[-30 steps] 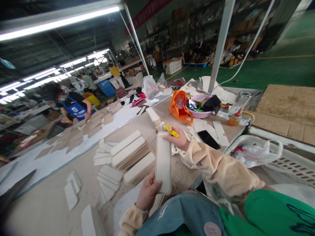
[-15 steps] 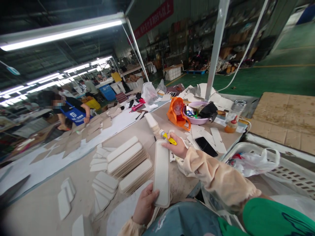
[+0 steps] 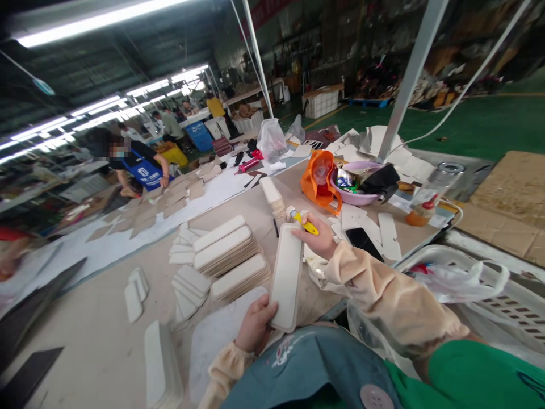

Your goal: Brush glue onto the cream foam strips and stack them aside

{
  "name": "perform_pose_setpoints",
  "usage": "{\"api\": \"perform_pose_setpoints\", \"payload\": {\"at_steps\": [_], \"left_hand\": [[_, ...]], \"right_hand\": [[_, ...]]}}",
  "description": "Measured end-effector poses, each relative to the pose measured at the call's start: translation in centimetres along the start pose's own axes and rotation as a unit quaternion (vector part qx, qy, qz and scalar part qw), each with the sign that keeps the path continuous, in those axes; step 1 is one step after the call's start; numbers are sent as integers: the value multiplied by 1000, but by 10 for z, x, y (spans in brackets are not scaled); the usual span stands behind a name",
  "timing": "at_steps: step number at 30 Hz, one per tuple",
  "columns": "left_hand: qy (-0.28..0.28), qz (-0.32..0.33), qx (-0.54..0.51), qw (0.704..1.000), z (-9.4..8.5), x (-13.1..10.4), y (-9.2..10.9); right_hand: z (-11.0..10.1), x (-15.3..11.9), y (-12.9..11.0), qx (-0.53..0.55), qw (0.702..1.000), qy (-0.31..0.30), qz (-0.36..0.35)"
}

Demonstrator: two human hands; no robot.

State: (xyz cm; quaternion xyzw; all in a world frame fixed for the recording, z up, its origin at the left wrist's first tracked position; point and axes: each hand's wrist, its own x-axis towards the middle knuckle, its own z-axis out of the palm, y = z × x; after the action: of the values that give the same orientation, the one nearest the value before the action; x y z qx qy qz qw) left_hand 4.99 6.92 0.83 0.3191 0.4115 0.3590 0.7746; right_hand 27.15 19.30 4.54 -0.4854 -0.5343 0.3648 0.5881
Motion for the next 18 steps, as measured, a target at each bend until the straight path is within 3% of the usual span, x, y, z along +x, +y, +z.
{"api": "perform_pose_setpoints", "payload": {"at_steps": [7,12,18], "left_hand": [[33,-34,-17,999,12,-5,-3],[17,1,-2,1000,14,-9,-10],[99,52,16,994,2,-7,-21]], "right_hand": [[-12,-2,3,44,999,-18,6],[-19,-4,5,10,1000,0,-21],[-23,-9,6,-54,998,-17,-31]]}}
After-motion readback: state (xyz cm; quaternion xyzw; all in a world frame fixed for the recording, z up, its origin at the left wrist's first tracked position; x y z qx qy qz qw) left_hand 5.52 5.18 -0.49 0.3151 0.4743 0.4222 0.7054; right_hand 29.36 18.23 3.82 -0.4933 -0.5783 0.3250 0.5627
